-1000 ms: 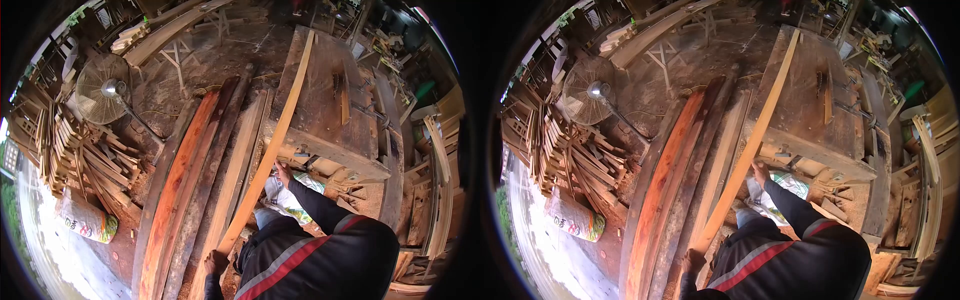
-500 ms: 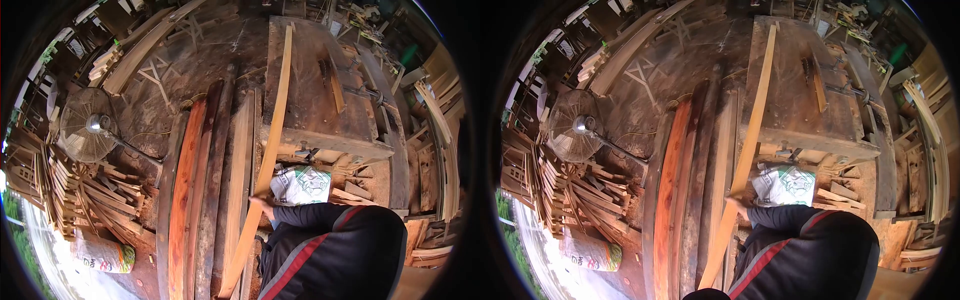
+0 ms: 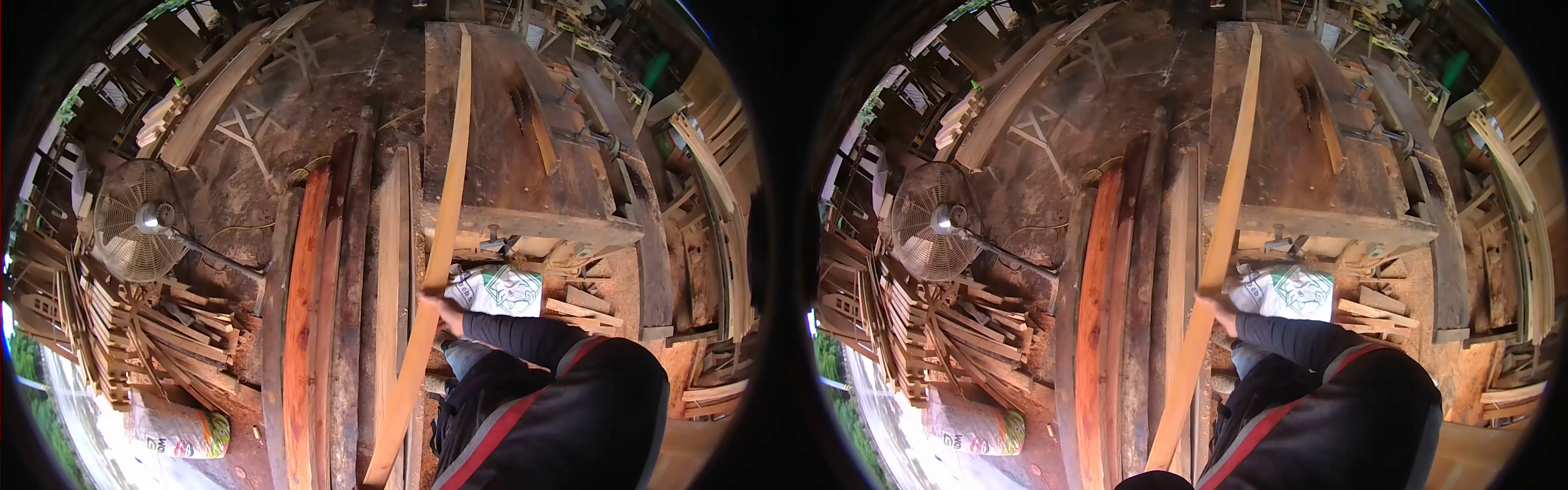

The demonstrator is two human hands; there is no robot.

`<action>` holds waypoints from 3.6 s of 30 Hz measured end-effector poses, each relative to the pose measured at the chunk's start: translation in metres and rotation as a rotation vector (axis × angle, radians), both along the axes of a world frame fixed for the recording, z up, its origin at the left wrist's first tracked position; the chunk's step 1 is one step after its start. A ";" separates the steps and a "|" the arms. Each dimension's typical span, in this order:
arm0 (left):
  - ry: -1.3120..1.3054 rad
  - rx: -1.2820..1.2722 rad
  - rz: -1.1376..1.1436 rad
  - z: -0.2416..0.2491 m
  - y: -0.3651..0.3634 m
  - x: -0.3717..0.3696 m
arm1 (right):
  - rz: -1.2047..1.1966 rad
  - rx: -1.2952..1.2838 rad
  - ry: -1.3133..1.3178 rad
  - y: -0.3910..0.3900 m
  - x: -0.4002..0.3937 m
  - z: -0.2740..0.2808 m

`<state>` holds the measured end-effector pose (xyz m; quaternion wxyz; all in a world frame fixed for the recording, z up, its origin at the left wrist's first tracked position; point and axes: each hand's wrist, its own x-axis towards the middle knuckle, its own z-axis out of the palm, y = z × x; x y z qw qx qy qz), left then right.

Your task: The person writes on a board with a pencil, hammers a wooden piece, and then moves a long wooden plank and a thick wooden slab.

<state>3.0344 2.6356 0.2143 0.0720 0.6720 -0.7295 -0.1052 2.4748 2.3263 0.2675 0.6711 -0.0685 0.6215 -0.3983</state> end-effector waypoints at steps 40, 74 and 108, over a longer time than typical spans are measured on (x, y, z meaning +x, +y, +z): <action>0.083 -0.055 0.140 0.115 -0.070 -0.120 | 0.253 0.045 0.024 -0.150 0.051 -0.055; -0.147 0.627 0.412 -0.208 -0.241 -0.139 | 1.567 0.170 1.028 0.114 -0.215 -0.131; 0.108 0.479 0.616 -0.514 -0.073 -0.088 | 1.272 0.089 1.196 0.078 -0.029 -0.200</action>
